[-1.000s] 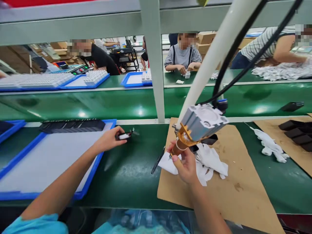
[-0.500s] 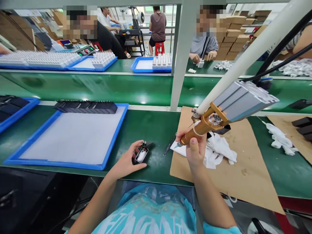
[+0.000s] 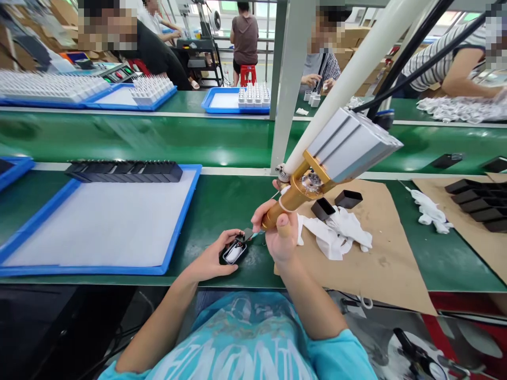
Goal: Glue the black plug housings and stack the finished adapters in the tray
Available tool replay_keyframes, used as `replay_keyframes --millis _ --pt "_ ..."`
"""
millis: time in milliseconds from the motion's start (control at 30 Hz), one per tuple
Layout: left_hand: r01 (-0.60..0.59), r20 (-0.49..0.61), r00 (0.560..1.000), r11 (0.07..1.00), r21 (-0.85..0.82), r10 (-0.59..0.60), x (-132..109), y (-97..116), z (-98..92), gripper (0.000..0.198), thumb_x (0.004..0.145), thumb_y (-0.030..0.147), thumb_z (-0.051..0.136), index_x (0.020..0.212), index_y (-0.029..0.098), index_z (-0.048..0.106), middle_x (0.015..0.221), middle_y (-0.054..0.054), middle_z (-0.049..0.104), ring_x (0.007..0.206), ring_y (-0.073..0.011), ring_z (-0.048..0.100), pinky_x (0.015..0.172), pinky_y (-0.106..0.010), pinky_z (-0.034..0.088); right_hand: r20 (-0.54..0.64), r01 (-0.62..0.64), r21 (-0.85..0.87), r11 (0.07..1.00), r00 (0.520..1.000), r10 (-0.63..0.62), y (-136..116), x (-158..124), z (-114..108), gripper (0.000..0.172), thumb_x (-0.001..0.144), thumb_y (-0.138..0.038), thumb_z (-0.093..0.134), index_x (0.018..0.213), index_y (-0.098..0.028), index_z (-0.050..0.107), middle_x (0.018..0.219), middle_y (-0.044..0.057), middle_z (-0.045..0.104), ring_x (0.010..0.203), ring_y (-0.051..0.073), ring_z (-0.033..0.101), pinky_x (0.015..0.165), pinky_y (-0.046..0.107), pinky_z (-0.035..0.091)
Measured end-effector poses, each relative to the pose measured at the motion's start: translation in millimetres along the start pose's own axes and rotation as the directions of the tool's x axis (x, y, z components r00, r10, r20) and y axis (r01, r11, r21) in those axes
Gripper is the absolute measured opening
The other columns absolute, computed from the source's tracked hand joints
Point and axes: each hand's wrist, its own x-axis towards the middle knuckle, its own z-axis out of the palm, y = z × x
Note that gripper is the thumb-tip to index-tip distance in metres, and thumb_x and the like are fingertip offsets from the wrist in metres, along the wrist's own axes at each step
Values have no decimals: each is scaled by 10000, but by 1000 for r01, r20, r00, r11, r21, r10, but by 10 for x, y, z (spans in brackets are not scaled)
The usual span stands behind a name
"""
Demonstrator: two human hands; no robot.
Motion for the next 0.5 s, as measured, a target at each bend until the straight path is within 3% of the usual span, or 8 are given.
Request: replay_keyframes --millis 67,200,300,400,500 --pt "4 -54 999 997 73 0 -43 18 38 720 727 180 715 1372 265 407 1336 -90 523 1244 -243 531 1058 -387 428 -1 -8 27 1000 1000 8 9 8 48 470 838 -627 550 1161 -286 552 629 -43 610 435 113 501 430 253 417" --pt "51 -266 964 962 269 24 -146 43 162 642 780 180 659 1374 271 434 1255 -79 579 1076 -218 603 967 -385 483 4 -36 22 999 999 36 -1 26 122 548 822 -667 541 1202 -272 516 625 -41 640 419 120 526 429 256 436" --pt "51 -364 929 955 292 61 -200 13 255 560 787 104 577 1315 258 473 1236 -67 606 1112 -214 600 992 -393 466 25 -59 42 997 998 58 -13 30 173 561 808 -682 547 1173 -258 508 656 -31 674 423 122 569 431 250 458" --pt "39 -407 910 957 287 85 -198 -43 295 467 776 103 588 1217 234 513 1332 -92 545 1239 -243 531 1044 -425 426 19 -62 66 996 998 61 -9 26 217 561 775 -698 576 1118 -259 510 678 -40 675 410 113 575 418 241 463" --pt "65 -373 927 968 241 30 -149 -75 264 478 771 127 623 1219 233 496 1372 -102 520 1228 -249 525 1041 -442 422 27 -52 94 994 998 50 7 19 237 529 786 -685 575 1094 -260 511 685 -47 671 399 101 571 399 221 436"
